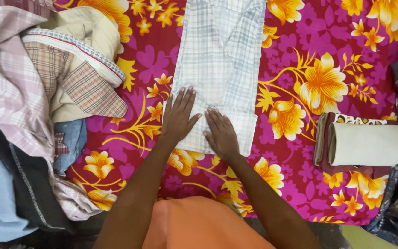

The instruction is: The person folds a shirt and a pair of trousers by hand on a bed.

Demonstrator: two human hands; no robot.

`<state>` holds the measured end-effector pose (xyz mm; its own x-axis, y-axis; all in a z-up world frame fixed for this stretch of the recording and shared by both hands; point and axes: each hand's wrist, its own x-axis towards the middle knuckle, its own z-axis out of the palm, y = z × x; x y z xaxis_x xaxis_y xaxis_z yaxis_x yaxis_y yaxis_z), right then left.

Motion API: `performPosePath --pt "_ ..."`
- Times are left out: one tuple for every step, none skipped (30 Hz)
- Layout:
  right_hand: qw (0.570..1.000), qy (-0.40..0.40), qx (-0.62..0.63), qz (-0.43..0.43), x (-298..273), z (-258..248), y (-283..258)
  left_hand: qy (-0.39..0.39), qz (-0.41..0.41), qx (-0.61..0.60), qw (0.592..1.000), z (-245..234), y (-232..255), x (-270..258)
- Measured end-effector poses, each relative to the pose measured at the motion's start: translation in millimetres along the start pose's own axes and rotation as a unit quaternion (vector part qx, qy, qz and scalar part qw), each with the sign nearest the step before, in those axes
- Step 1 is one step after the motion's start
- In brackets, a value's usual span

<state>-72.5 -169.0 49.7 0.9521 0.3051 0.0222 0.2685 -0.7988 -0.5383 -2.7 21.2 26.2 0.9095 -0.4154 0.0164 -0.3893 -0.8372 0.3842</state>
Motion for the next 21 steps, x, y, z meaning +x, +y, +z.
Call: performPosePath --pt "1.0 -0.009 0.006 -0.007 -1.4 -3.4 3.5 0.008 -0.017 -0.004 1.0 -0.5 0.6 -1.3" --pt "1.0 -0.017 0.012 -0.014 -4.4 -6.5 8.0 0.038 -0.052 -0.017 0.998 -3.8 -1.6 -6.9" --pt "0.999 0.023 0.012 0.018 -12.1 -9.5 12.8 0.066 -0.087 -0.032 0.994 -7.3 -1.6 -18.6" --pt "0.997 0.063 0.011 0.051 -21.0 -11.4 17.8 0.094 -0.121 -0.048 0.987 -10.8 -1.0 -30.4" --pt "0.991 0.106 0.01 0.081 -27.5 -13.2 24.8 0.126 -0.163 -0.068 0.976 -14.3 -0.2 -40.8" --pt "0.975 0.167 -0.007 0.143 -38.9 -15.0 29.3 0.157 -0.203 -0.089 0.962 -17.9 1.2 -52.1" --pt "0.952 0.225 -0.021 0.206 -51.1 -15.2 31.4 0.185 -0.245 -0.108 0.946 -21.6 0.8 -60.9" --pt "0.931 0.269 -0.022 0.246 -58.1 -16.3 37.4 0.178 -0.276 -0.126 0.936 -23.4 -0.3 -63.3" --pt "0.907 0.311 -0.024 0.284 -64.6 -17.6 44.0 0.172 -0.307 -0.144 0.925 -23.8 -0.1 -64.4" --pt "0.89 0.318 0.049 0.323 -67.5 -16.5 50.9 0.166 -0.337 -0.163 0.912 -23.7 -0.2 -65.0" --pt "0.868 0.322 0.121 0.359 -67.1 -13.9 58.6 0.158 -0.338 -0.166 0.913 -22.2 -1.3 -62.2" --pt "0.839 0.323 0.193 0.392 -65.9 -10.9 66.5 0.149 -0.339 -0.17 0.913 -19.7 -4.0 -55.3" --pt "0.841 0.311 0.192 0.398 -64.6 -7.7 74.0 0.14 -0.341 -0.174 0.913 -17.2 -7.0 -50.0" --pt "0.843 0.299 0.192 0.404 -62.1 -4.4 81.4 0.134 -0.356 -0.209 0.901 -15.0 -10.2 -47.1" --pt "0.845 0.288 0.191 0.409 -60.6 -2.8 88.7 0.129 -0.371 -0.245 0.887 -12.1 -13.2 -43.7" --pt "0.831 0.283 0.23 0.419 -60.7 -2.0 94.4 0.124 -0.384 -0.28 0.871 -9.4 -16.0 -40.9" --pt "0.817 0.277 0.27 0.428 -59.6 -0.9 98.4 0.115 -0.378 -0.269 0.878 -7.8 -19.9 -38.5" --pt "0.801 0.271 0.31 0.436 -58.7 -0.4 101.4 0.107 -0.371 -0.258 0.886 -6.9 -23.9 -36.5" --pt "0.795 0.268 0.315 0.443 -58.9 -0.3 103.2 0.097 -0.365 -0.247 0.893 -6.8 -27.9 -36.6" --pt "0.79 0.266 0.32 0.45 -59.0 -0.6 104.9 0.079 -0.37 -0.242 0.893 -7.3 -32.0 -37.5" --pt "0.784 0.265 0.324 0.458 -58.8 -0.9 106.8 0.061 -0.375 -0.238 0.894 -7.3 -35.4 -37.2"
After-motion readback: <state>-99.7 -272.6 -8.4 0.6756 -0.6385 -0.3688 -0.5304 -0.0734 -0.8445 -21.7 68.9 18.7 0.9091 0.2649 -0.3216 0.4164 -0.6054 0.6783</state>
